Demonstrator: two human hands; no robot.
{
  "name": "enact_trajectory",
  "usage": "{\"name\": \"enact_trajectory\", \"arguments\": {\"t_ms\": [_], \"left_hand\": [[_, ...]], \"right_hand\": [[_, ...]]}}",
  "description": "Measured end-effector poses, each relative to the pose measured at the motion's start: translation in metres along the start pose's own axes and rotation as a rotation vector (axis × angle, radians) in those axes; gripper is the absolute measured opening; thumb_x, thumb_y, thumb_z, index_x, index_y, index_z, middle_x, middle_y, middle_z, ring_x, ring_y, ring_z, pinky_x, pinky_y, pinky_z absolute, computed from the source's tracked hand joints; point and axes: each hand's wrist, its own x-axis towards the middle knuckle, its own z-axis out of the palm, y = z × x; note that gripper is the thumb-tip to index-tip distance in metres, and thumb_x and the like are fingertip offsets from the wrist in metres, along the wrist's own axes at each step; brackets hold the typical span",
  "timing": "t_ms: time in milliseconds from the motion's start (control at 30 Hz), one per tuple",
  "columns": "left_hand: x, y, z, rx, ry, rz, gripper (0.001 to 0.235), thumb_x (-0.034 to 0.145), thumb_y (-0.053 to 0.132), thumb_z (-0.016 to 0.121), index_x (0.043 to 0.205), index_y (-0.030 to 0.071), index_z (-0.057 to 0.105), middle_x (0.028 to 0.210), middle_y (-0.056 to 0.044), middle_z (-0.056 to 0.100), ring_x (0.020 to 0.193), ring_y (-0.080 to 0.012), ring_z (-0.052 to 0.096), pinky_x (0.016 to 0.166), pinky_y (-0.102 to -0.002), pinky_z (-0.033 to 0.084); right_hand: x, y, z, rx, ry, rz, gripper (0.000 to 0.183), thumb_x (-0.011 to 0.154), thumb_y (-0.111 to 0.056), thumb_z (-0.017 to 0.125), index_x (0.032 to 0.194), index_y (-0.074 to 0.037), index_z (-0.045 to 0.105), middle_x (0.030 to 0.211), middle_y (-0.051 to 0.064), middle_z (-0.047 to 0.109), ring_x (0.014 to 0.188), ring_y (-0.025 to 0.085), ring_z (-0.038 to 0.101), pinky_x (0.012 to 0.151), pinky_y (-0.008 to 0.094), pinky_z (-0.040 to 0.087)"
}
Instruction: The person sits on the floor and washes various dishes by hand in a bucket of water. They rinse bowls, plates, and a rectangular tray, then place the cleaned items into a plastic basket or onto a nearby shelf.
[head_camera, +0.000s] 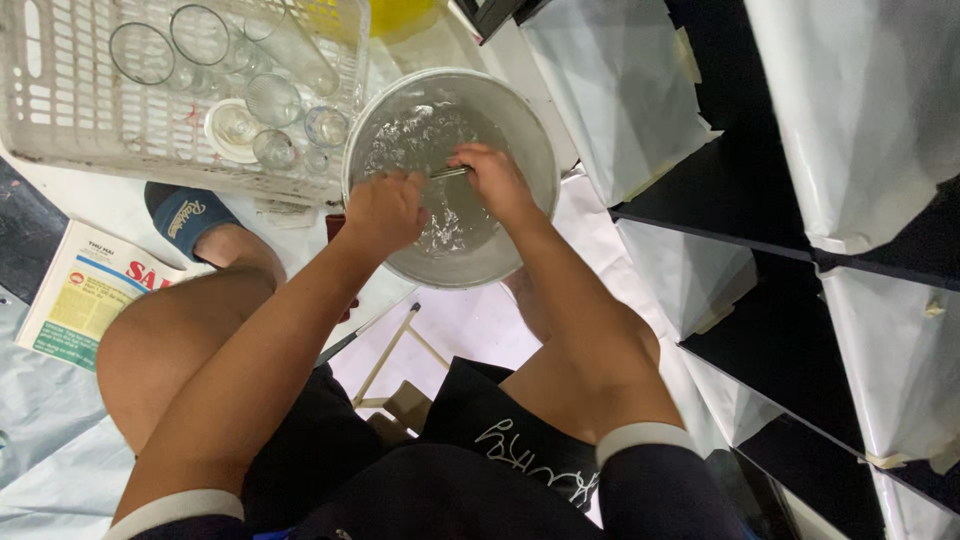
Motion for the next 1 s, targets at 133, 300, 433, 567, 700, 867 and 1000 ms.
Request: {"name": "enact_trajectory", "arguments": {"t_ms": [133,300,433,567,700,867,1000], "left_hand": [[0.004,-0.004,0.008,-0.001,0.045,-0.005,0.023,0.098,0.019,0.050,0.113,0.011,0.065,0.110,-0.019,0.070,0.106,-0.0392,0.067,0.087,-0.054,0.054],[0.000,-0.015,0.023,0.041,0.101,0.043,0.029,0.093,0.016,0.047,0.114,0.006,0.064,0.110,-0.020,0.069,0.101,-0.0397,0.068,0.078,-0.052,0.056],[0.009,-0.024,0.018,0.065,0.079,0.046,0.036,0.093,0.015,0.049,0.125,0.003,0.061,0.106,-0.023,0.069,0.091,-0.0418,0.070,0.072,-0.053,0.056],[0.006,-0.027,0.007,-0.158,0.120,0.036,0.023,0.094,0.012,0.050,0.111,0.002,0.062,0.107,-0.027,0.068,0.093,-0.0470,0.068,0.079,-0.053,0.056],[0.003,-0.027,-0.011,-0.224,0.256,0.071,0.021,0.095,0.011,0.054,0.112,-0.001,0.056,0.105,-0.030,0.066,0.092,-0.0491,0.067,0.079,-0.055,0.055],[0.000,-0.008,-0.024,-0.312,0.185,0.006,0.036,0.099,0.028,0.063,0.116,-0.001,0.051,0.101,-0.031,0.068,0.093,-0.0497,0.067,0.080,-0.057,0.053],[-0.003,0.012,-0.034,-0.514,0.192,0.087,0.046,0.094,0.026,0.067,0.123,-0.001,0.045,0.097,-0.031,0.070,0.093,-0.0494,0.068,0.080,-0.056,0.053]], "right_hand": [[-0.005,0.056,0.048,-0.073,0.071,0.242,0.031,0.086,0.003,0.069,0.116,-0.007,0.074,0.117,0.017,0.071,0.107,0.037,0.069,0.093,0.041,0.053],[-0.037,0.154,0.100,-0.093,-0.061,0.496,0.033,0.096,-0.017,0.071,0.127,-0.008,0.067,0.110,0.019,0.073,0.100,0.033,0.070,0.089,0.042,0.054],[-0.034,0.180,0.120,0.465,-0.212,0.701,0.039,0.097,-0.025,0.065,0.133,-0.010,0.063,0.109,0.009,0.075,0.088,0.019,0.071,0.070,0.037,0.062],[-0.032,0.155,0.118,0.599,-0.267,0.632,0.042,0.101,-0.026,0.066,0.139,-0.009,0.059,0.107,0.003,0.073,0.088,0.012,0.066,0.069,0.029,0.056],[-0.022,0.100,0.096,0.700,-0.251,0.570,0.044,0.102,-0.023,0.064,0.141,-0.007,0.055,0.111,0.004,0.073,0.089,0.010,0.067,0.070,0.028,0.057],[-0.019,0.012,0.038,0.822,-0.187,0.585,0.038,0.102,-0.023,0.062,0.136,-0.007,0.056,0.115,0.005,0.073,0.095,0.011,0.072,0.077,0.029,0.064],[-0.023,-0.031,-0.007,0.734,-0.137,0.629,0.033,0.102,-0.023,0.063,0.130,-0.006,0.057,0.111,0.005,0.072,0.094,0.011,0.072,0.073,0.029,0.063]]}}
